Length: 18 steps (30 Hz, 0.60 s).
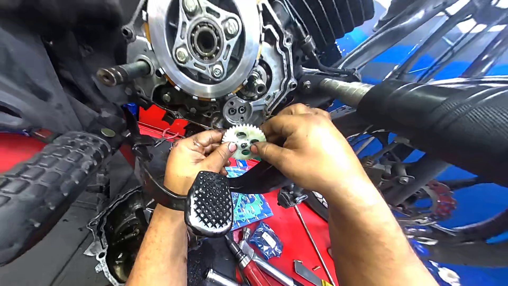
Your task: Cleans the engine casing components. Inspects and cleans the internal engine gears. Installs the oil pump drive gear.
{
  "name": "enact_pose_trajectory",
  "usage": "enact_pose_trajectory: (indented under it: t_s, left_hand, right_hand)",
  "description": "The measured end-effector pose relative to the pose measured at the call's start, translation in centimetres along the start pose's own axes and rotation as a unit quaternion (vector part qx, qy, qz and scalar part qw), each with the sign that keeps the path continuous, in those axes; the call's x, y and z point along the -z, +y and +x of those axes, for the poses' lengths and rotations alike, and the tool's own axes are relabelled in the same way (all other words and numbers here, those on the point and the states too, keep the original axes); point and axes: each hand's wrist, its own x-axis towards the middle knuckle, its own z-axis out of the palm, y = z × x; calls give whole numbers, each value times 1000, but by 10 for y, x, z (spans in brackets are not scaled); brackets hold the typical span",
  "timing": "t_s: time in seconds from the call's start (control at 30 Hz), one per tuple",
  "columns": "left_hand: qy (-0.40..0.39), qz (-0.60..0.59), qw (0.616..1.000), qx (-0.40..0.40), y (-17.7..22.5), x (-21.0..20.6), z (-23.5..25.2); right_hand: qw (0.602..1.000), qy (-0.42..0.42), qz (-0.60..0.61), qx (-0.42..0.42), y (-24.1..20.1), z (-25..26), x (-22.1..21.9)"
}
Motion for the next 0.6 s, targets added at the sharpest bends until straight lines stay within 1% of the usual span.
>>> enact_pose_trajectory:
  t_s: [0.07, 0.17, 0.3, 0.37, 0.47, 0.53, 0.6]
  left_hand:
    - [10, 8, 1000, -9, 1, -2, 0]
    - [33, -12, 999, -5, 2, -5, 0]
    - [69, -8, 998, -3, 2, -10, 1]
    - [91, -41, 995, 4, 2, -12, 2]
    - [80, -118, 989, 30, 4, -10, 2]
    - [47, -149, 988, 20, 2, -5, 3]
    - [43, -150, 988, 7, -1, -4, 4]
  right_hand:
    - [999, 17, 28, -13, 0, 0, -2]
    - [997, 40, 60, -31, -2, 0, -3]
    - [997, 36, 52, -42, -5, 2, -2]
    - [998, 26, 38, -47, -7, 3, -2]
    - [997, 19, 23, -66, -11, 6, -1]
    - [997, 22, 16, -78, -14, 9, 0]
    - [997, 16, 12, -80, -15, 12, 1]
